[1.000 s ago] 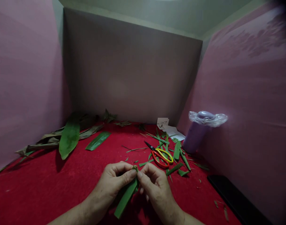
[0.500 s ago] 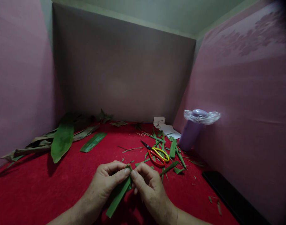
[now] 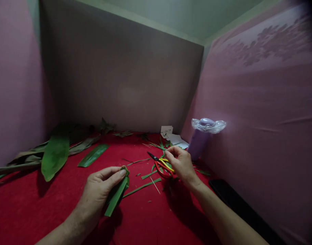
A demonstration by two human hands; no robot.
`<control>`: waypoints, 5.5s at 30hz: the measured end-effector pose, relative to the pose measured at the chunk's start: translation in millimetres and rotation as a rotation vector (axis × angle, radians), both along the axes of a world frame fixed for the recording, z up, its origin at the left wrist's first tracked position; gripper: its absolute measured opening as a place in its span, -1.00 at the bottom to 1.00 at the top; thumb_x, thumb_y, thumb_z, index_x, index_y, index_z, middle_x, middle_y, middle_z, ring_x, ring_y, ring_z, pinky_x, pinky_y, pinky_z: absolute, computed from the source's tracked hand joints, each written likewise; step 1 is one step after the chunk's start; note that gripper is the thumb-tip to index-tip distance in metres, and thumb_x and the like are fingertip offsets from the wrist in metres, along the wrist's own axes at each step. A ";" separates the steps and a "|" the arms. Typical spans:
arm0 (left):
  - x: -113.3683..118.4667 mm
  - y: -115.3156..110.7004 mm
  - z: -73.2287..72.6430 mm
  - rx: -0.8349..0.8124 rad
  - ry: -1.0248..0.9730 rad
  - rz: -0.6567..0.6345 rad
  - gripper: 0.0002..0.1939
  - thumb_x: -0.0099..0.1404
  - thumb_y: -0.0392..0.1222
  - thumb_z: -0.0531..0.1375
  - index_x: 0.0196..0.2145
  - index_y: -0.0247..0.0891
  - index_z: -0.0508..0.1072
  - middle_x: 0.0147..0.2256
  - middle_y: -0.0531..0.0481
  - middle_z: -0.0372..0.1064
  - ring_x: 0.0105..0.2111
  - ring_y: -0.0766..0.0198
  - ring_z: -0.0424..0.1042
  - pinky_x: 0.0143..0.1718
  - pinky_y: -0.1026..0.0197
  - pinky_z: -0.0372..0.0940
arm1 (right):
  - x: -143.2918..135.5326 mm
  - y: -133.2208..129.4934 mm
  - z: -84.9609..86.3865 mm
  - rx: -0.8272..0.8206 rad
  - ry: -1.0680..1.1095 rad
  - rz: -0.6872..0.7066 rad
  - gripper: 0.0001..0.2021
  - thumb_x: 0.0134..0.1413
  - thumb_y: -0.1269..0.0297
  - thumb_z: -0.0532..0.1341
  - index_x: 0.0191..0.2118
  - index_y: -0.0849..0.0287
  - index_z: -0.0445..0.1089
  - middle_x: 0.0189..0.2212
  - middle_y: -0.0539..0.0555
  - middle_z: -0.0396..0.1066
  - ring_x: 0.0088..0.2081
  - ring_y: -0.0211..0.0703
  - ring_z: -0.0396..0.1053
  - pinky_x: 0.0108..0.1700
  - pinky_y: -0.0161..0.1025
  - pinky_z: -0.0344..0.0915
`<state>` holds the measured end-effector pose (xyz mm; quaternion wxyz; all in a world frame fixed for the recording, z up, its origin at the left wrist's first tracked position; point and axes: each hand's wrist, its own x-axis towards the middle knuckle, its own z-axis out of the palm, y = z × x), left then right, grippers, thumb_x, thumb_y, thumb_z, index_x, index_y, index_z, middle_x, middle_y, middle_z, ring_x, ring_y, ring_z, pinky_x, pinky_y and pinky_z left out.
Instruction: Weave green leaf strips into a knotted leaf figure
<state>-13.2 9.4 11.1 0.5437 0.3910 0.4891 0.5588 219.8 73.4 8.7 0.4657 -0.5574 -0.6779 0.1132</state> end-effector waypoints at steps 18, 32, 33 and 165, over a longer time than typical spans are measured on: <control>-1.0 -0.8 -5.6 0.171 0.108 -0.138 -0.86 0.00 -0.15 0.31 -0.58 -0.29 0.53 -0.64 0.07 0.36 -0.61 0.36 0.25 -0.58 0.33 0.12 | -41.5 -32.9 -3.0 -0.046 -0.687 0.186 -0.80 -0.15 0.64 0.07 -0.46 0.23 0.35 -0.50 0.12 0.41 -0.43 -0.12 0.33 -0.41 -0.28 0.07; 0.9 1.8 -13.2 0.171 0.191 -0.228 -0.86 -0.02 -0.20 0.27 -0.66 -0.26 0.50 -0.62 0.10 0.21 -0.58 0.35 0.14 -0.58 0.31 0.05 | -46.5 -56.8 -10.8 0.559 -0.363 0.419 -0.85 0.14 0.48 0.07 -0.26 0.24 0.37 -0.60 0.03 0.31 -0.56 -0.24 0.21 -0.49 -0.30 0.06; 1.4 1.3 -12.7 0.171 0.196 -0.222 -0.86 -0.02 -0.21 0.27 -0.67 -0.26 0.50 -0.62 0.10 0.20 -0.58 0.35 0.13 -0.58 0.30 0.05 | -46.7 -56.9 -10.7 0.567 -0.384 0.424 -0.85 0.13 0.49 0.07 -0.27 0.24 0.38 -0.62 0.02 0.28 -0.58 -0.24 0.18 -0.50 -0.30 0.04; 7.2 -3.7 -8.5 0.111 0.040 -0.286 -0.85 -0.06 -0.21 0.31 -0.68 -0.29 0.46 -0.62 0.16 0.15 -0.64 0.43 0.15 -0.62 0.34 0.04 | -52.4 -66.4 -10.9 0.522 -0.330 0.431 -0.84 0.09 0.49 0.10 -0.40 0.26 0.42 -0.72 -0.05 0.23 -0.65 -0.30 0.10 -0.53 -0.29 -0.09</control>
